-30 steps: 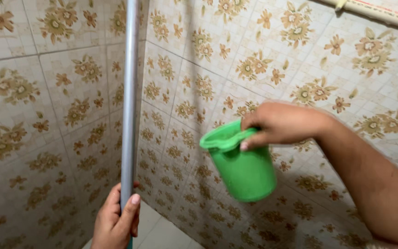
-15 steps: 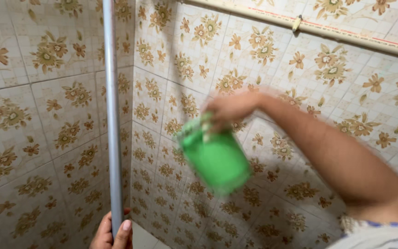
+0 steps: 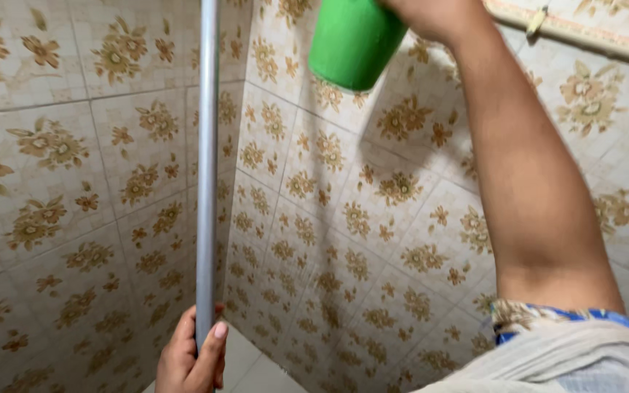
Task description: The person fills a bucket with water using a small plastic pitcher, then uses a long-handled brush to scrub the tiled walls of a bathroom.
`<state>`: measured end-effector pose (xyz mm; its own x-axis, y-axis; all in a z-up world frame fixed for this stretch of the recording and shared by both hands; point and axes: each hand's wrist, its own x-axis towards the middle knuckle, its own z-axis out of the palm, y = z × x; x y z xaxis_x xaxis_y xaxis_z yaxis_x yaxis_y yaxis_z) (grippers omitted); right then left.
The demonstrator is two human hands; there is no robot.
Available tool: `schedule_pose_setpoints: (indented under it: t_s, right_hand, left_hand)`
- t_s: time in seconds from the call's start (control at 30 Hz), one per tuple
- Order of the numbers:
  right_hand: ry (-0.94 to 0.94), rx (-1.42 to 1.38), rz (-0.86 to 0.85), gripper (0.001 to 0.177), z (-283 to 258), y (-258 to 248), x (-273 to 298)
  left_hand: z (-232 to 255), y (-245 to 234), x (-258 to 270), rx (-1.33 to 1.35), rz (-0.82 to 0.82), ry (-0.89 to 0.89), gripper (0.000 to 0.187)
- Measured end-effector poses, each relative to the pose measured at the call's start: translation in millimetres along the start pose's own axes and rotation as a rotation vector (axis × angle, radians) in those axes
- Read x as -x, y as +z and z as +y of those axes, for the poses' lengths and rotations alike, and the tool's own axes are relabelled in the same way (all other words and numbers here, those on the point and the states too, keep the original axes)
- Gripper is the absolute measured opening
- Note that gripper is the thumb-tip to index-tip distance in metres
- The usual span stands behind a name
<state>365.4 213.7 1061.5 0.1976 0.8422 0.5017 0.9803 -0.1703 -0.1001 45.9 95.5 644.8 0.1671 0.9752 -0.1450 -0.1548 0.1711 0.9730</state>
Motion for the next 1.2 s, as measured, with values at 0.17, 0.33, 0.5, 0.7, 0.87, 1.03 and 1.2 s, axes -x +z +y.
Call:
schedule_pose_setpoints:
  t_s: [0.17,0.33,0.5,0.7,0.87,1.03,1.2]
  right_hand:
    - [-0.071,0.003,-0.252,0.018,46.6,61.4,154.7]
    - [-0.09,-0.207,-0.409,0.016,122.0,164.7,352.6]
    - [0.435,-0.275,-0.558,0.03,187.7,316.4,553.3]
    - [0.729,-0.241,-0.472,0.025,199.3,409.7,742.1]
    - [0.909,-0.146,-0.534,0.02,168.2,408.1,794.2]
    - [1.114,0.048,-0.512,0.021,180.9,400.5,839.9]
    - [1.105,0.148,-0.4,0.054,218.0,383.7,829.1]
  left_hand:
    - [20.8,9.6,7.4,-0.085,-0.041,0.199,0.037]
    - [6.1,27.7,2.3,-0.025,-0.145,0.35,0.035]
    - [-7.8,54.6,-1.5,-0.039,-0.191,0.362,0.03]
    - [-35.7,72.8,-0.4,0.068,-0.386,0.417,0.028]
    - [-40.0,77.0,-7.3,0.107,-0.538,0.464,0.029]
    - [-35.7,72.0,-17.5,0.026,-0.576,0.496,0.03]
    - [-23.1,68.7,-25.7,-0.025,-0.522,0.485,0.031]
